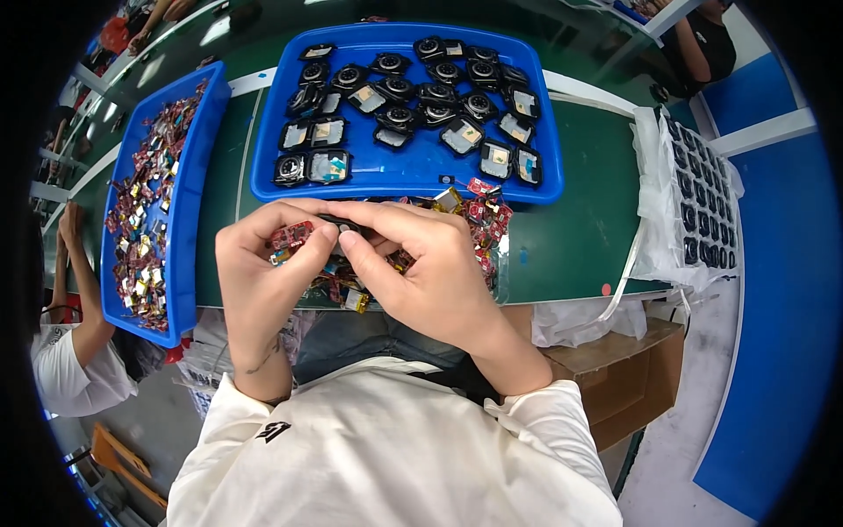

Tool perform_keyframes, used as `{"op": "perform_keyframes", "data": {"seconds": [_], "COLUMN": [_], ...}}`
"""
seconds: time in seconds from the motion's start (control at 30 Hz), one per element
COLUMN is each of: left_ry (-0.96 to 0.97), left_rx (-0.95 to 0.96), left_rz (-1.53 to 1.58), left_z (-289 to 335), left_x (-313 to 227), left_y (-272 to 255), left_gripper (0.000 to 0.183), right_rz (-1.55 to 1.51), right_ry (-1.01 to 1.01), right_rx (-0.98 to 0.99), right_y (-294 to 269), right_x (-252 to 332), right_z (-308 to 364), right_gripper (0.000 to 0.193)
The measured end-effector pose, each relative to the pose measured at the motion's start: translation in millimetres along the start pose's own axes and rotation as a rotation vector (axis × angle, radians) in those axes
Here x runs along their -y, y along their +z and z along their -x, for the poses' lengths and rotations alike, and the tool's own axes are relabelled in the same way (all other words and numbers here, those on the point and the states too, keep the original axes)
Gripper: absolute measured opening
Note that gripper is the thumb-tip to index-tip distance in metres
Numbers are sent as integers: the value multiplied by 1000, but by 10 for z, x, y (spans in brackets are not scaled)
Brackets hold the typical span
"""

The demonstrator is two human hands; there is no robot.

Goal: Assembling small electronic components, possibly camera modules, on a production line.

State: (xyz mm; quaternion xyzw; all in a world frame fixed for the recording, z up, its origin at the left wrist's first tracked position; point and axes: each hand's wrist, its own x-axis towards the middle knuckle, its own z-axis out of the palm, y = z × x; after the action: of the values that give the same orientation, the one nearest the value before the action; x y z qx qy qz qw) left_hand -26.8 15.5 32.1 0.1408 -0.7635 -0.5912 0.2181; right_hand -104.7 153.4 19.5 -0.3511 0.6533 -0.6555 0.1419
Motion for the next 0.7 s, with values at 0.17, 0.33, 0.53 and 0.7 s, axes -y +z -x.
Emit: {"op": "perform_keyframes", "data": {"seconds": [0.17, 0.33, 0.53, 0.7], "left_ry": [142, 139, 91, 40], "left_rx": [-16, -53, -22, 46], "left_rz": [-20, 56, 135, 123], "left_z": [-6, 74, 111, 147], "left_x": [68, 38, 60, 78], "left_y": [52, 51, -18, -47], "left_gripper": [7, 6, 10, 11], "right_rz": [12, -170, -194, -203], "right_ry": [-58, 95, 98, 80], "right_rx": [-70, -174, -239, -239], "right_y": [38, 6, -34, -2], "right_x": [-76, -25, 3, -32], "right_z": [8, 1, -39, -29], "right_gripper": [23, 20, 17, 14]}}
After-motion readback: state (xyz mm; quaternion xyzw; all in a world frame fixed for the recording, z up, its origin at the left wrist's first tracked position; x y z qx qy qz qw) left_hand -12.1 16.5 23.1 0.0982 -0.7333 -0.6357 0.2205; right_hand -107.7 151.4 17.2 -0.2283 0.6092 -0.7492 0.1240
